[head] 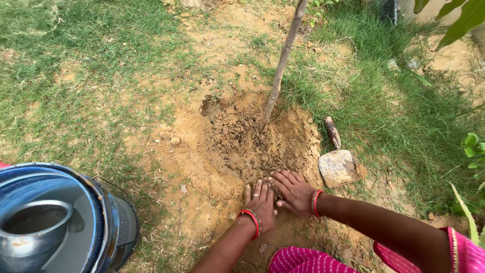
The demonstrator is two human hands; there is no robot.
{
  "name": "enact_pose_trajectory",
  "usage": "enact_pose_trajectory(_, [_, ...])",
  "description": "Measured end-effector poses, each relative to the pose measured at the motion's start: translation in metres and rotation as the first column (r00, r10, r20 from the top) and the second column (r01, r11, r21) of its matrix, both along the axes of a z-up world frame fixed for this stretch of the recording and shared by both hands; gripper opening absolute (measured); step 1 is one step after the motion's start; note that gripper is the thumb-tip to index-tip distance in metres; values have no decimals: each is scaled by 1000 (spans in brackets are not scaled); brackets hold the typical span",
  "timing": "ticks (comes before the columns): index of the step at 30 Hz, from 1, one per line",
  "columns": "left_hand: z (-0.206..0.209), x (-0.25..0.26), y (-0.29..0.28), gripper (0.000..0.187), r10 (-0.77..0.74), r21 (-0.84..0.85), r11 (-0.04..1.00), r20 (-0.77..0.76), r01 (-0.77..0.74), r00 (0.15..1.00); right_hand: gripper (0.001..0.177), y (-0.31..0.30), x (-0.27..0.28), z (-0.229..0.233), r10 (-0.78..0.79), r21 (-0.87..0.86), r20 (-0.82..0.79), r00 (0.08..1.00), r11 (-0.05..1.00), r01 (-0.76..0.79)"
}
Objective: The person pours water from a metal cup onto various plants and then uses a trowel and their hands to pack soil into a hole around a small tree sapling.
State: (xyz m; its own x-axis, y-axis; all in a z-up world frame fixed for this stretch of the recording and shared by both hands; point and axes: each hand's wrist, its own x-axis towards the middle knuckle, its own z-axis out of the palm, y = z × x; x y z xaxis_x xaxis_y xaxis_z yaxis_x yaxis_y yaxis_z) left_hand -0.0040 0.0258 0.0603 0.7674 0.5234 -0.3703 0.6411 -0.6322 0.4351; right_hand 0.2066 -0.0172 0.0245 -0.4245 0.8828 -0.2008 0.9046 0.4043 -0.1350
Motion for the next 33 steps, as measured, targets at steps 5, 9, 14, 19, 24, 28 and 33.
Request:
enact_pose_trajectory(5, [6, 0, 70, 44, 347, -199, 919, 0, -340, 938, 60, 41, 34, -12, -339, -149, -200, 919, 938, 313])
enact_pose_trajectory(9, [-67, 36, 91, 64, 247, -271, 931, -33, -246, 968, 68, 66, 26, -46, -346, -216, -242, 907, 930, 297])
enact_pose_trajectory(14, [-88, 38, 86, 66, 215, -361, 896, -160, -260, 963, 73, 55, 10, -48, -302, -246, -83, 950, 930, 274])
enact_pose_trajectory(19, [-42, 17, 75, 79, 207, -402, 884, -119, -238, 971, 83, 36, 7, -13, -156, -115, -41, 987, 982, 151])
enact_pose_trajectory(24, [-34, 1, 51, 112, -43, -103, 994, -53, 38, 998, 66, 28, 1, 4, -47, 27, -168, 985, 998, 52])
enact_pose_trajectory(28, [-48, 2, 45, 130, 3, -55, 999, 40, -1, 999, 59, 33, 2, -2, 15, 49, -154, 988, 999, -7])
enact_pose_trajectory(33, [-33, 4, 71, 138, -123, -172, 978, -7, 120, 992, 63, 45, 1, 9, -70, -150, -149, 986, 988, 47])
